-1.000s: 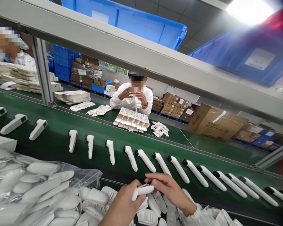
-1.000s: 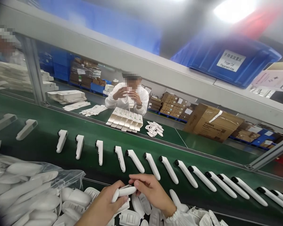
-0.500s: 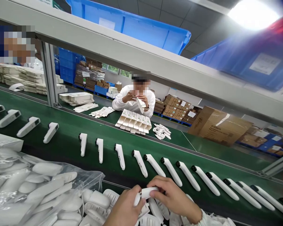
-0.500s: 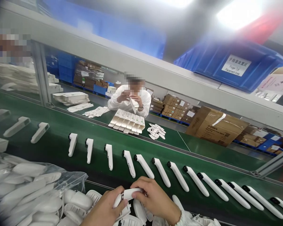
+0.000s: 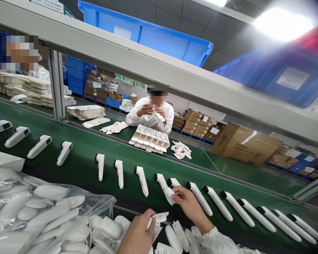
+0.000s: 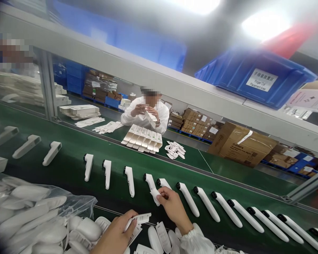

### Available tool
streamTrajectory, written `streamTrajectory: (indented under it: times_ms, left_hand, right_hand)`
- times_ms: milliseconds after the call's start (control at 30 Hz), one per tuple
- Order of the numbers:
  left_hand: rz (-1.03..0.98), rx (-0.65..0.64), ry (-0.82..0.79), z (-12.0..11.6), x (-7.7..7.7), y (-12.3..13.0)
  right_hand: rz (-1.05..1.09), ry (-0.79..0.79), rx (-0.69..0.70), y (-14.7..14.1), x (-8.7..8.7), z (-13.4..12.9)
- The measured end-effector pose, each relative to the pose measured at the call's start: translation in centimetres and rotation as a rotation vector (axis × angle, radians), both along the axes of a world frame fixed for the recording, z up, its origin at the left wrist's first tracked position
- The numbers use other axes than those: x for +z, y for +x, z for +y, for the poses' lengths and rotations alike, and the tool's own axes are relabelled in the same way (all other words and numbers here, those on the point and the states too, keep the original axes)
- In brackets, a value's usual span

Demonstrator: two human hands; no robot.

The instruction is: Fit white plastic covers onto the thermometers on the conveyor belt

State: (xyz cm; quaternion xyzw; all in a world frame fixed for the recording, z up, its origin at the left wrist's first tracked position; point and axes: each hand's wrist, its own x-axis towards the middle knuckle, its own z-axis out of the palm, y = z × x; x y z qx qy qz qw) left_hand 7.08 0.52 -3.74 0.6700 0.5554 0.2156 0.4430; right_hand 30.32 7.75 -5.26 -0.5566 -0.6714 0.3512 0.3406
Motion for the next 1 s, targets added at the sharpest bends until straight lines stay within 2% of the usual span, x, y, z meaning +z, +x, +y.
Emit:
streamTrajectory:
  times_ms: [100,233,367,700,800,867,933,1000]
  left_hand:
    - [-0.004,0.039,0.023,0.2,-0.1,0.0]
    - [-0.074,0.063,0.017,0.5,-0.3,-0.1]
    - [-0.101,0.109,0.002,0.6,-0.3,0.0]
    - [-0.153,0.156,0.050,0.6,0.1,0.1]
    - [-0.184,0.154,0.053,0.4,0.4,0.2]
    - [-0.220,0.146,0.052,0.4,0.5,0.2]
    - [-0.282,0.161,0.059,0.5,0.3,0.4]
    - [-0.415,0.193,0.028,0.9,-0.4,0.7]
  right_hand:
    - [-0.211,0.084,-0.080,-0.5,-1.9,0.5]
    - [-0.464,0.240,-0.108,-0.9,-3.2,0.3]
    - [-0.647,0.180,-0.094,-0.6,-3.5,0.5]
    - [-0.837,0.150,-0.103,1.0,-3.4,0.9]
    - [-0.790,0.153,-0.148,1.6,-3.1,0.5]
    - [-0.668,0.217,-0.196,1.7,-2.4,-0.2]
    - [-0.411,0.259,-0.199,1.4,-1.1,-1.5]
    - [-0.042,0.169,-0.050,0.6,0.5,-3.0]
